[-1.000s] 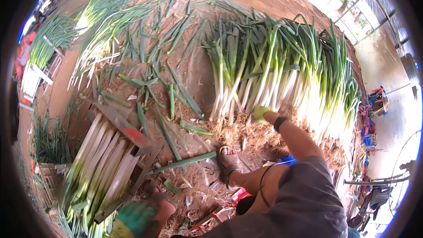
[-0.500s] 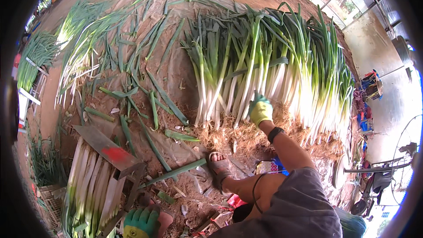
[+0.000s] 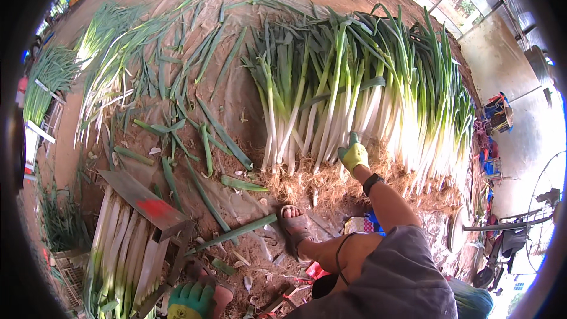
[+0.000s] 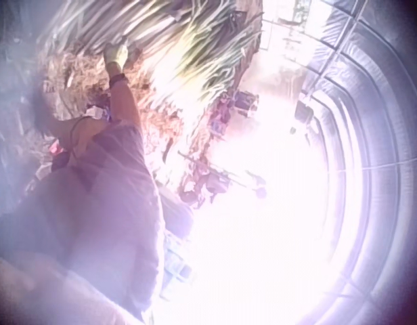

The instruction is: The person picks up leeks one at a time, shakes them, and places them onto a metal frame before moving the gathered leeks to a pile on the ground.

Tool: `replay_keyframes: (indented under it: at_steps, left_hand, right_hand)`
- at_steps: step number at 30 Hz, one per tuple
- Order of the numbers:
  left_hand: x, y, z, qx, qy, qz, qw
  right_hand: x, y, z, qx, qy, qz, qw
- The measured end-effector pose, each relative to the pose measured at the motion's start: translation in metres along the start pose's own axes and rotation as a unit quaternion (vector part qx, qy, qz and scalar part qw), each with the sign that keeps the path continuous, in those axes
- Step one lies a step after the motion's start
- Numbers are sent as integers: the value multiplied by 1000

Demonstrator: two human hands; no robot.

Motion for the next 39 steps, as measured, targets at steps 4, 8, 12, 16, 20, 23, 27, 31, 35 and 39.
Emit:
replay_keyframes:
  at_steps: [4,8,12,16,20,23,27,31,35,39]
  left_hand:
    - [2,11,3,-35,4,63,997]
    - [1,11,1,-22,0,60,998]
    - [-3,10,3,-27,-10,49,998]
    - [-1,9,7,-42,-8,60,997]
    - [-7,17,9,-36,-14,48,998]
    - [-12,23,8,-35,-7,38,999]
    - [-11,33,11,-36,-20,57,997]
    - [-15,43,10,-32,-21,53,998]
    - [-20,45,10,-29,-25,51,998]
    - [-16,36,9,-24,-12,83,996]
  right_hand:
    - [-16,10,33,-1,46,26,999]
    - [-2,17,25,-62,6,16,998]
    - [-6,17,45,-109,3,44,993]
    - [-3,8,30,-64,31,82,994]
    - [-8,16,46,-44,6,132,990]
    - [-15,29,50,-205,-111,172,957]
    - [-27,37,85,-437,-303,79,843]
    - [-28,31,96,-485,-313,53,815]
    - [-21,28,95,-534,-254,111,798]
    - [-27,27,125,-548,-368,104,744]
Point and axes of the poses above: each hand's wrist, its own x-axis towards the middle knuckle, its own y-axis out of the palm, z = x × y, the point moved 10 cm from there along x, towards the middle knuckle, and after that the axes turned 12 degrees about x, right-handed, at the moved point
